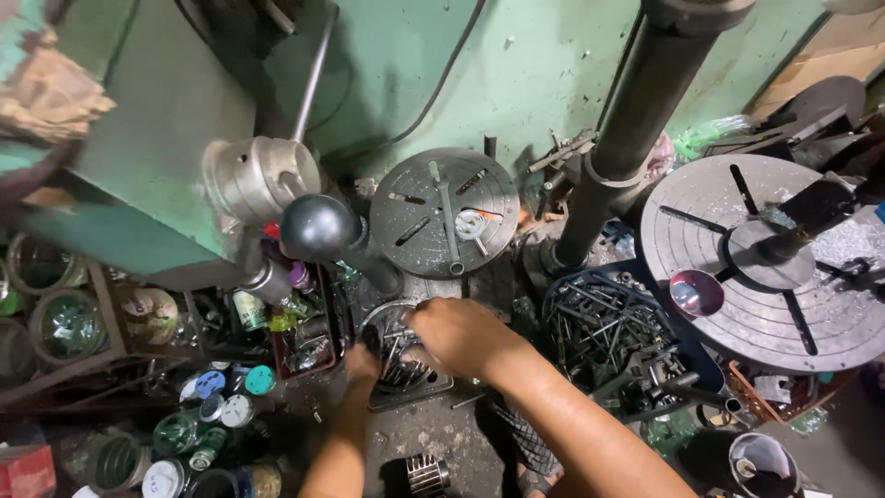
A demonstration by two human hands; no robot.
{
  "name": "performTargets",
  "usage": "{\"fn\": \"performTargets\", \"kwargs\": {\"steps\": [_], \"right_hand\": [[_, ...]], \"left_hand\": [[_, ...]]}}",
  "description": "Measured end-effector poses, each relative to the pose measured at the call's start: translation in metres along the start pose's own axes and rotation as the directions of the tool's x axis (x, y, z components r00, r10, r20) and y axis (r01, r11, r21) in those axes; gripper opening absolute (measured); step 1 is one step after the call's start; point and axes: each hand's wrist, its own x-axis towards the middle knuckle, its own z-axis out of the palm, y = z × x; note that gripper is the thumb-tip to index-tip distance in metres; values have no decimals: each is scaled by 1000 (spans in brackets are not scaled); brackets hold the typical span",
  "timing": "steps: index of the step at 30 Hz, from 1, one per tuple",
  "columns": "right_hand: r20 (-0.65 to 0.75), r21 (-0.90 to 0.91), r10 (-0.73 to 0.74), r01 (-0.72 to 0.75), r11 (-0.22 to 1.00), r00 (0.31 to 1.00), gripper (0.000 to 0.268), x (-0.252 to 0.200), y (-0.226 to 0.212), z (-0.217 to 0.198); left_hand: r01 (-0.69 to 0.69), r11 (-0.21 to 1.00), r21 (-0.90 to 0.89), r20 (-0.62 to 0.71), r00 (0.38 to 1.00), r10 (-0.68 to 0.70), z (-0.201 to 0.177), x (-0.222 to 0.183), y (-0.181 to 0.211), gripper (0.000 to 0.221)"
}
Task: Repairing and machining motorcycle engine components using a drill press in a workshop.
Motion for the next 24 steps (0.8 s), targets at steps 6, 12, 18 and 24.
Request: {"fn": "performTargets", "kwargs": {"steps": [6, 12, 18, 24], "right_hand": [[-47, -63, -32, 29, 998, 998, 38, 13, 3, 17], [-11, -19, -16, 16, 1000, 1000, 35, 4, 0, 9], [-21, -35, -32, 31, 999, 999, 35, 13, 8, 18], [-58, -85, -65, 60, 995, 996, 31, 16, 7, 23]], "left_hand": [[-27, 999, -25, -45, 999, 26, -11, -22, 1, 36], [-331, 943, -44, 4, 943, 331, -1, -27, -26, 55], [-6, 997, -74, -22, 1000, 4, 4, -4, -12, 49], [-112, 681, -724, 4, 986, 166, -29, -33, -28, 38]]}}
